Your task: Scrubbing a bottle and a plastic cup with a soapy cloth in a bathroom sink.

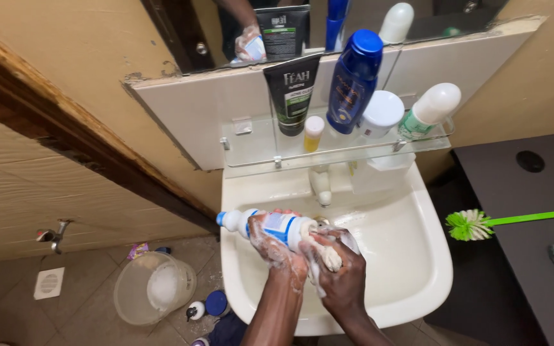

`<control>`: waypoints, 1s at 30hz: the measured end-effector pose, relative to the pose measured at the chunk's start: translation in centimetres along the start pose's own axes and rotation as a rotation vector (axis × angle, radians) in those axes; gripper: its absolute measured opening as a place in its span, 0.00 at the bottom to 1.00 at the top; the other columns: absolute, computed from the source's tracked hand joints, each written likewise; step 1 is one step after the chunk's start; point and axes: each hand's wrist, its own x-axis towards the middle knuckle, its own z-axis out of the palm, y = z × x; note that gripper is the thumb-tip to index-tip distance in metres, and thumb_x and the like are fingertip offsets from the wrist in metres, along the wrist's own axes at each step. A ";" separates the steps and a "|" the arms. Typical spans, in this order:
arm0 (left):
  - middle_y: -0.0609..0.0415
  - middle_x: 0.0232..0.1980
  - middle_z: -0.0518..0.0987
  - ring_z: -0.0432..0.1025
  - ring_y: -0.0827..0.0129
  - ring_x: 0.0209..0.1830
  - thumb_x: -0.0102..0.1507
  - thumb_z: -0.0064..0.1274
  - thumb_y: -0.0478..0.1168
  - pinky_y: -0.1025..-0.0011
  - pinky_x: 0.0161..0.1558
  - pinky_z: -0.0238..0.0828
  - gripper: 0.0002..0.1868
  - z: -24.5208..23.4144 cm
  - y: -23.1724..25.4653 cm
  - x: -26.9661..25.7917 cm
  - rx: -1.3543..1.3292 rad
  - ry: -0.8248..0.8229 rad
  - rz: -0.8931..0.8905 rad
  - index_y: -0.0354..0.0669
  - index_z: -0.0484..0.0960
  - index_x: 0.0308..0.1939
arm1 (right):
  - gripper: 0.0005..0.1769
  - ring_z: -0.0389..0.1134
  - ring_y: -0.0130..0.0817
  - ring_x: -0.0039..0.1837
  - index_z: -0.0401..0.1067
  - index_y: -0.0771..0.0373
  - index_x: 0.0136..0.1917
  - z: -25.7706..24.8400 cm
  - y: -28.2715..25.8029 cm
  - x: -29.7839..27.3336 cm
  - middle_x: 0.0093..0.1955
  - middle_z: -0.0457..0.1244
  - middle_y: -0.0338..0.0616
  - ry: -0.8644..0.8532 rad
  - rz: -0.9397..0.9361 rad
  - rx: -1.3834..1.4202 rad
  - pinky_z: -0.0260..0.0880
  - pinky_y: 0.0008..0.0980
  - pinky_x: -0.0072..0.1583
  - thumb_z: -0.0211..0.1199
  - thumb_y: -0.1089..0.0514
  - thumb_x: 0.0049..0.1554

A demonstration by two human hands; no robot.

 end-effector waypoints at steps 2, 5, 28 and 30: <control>0.51 0.39 0.77 0.75 0.61 0.36 0.59 0.59 0.42 0.62 0.45 0.77 0.15 0.6 -1.5 -0.5 -0.012 -0.001 -0.022 0.41 0.75 0.45 | 0.14 0.73 0.46 0.56 0.79 0.65 0.51 -0.5 2.0 -0.6 0.50 0.70 0.52 -0.030 -0.036 -0.011 0.72 0.41 0.59 0.64 0.57 0.53; 0.52 0.39 0.77 0.74 0.61 0.36 0.59 0.59 0.42 0.62 0.45 0.77 0.14 1.6 -4.9 -1.8 -0.017 -0.012 -0.073 0.41 0.74 0.45 | 0.19 0.72 0.51 0.56 0.79 0.67 0.52 -1.3 2.6 -1.0 0.49 0.70 0.54 -0.062 -0.117 0.004 0.72 0.43 0.60 0.58 0.63 0.48; 0.53 0.38 0.76 0.73 0.60 0.37 0.60 0.56 0.45 0.61 0.47 0.76 0.13 14.2 -0.5 -19.1 -0.064 -0.047 -0.179 0.44 0.72 0.43 | 0.10 0.75 0.42 0.54 0.79 0.65 0.49 -6.5 4.3 2.2 0.48 0.72 0.51 -0.006 0.049 0.159 0.76 0.36 0.55 0.64 0.70 0.53; 0.53 0.38 0.76 0.73 0.60 0.37 0.60 0.56 0.46 0.61 0.47 0.76 0.13 14.2 0.4 -19.6 -0.066 -0.040 -0.175 0.45 0.72 0.43 | 0.18 0.74 0.41 0.55 0.77 0.66 0.50 -6.7 5.5 2.3 0.48 0.71 0.50 -0.033 -0.007 0.241 0.76 0.35 0.54 0.59 0.72 0.47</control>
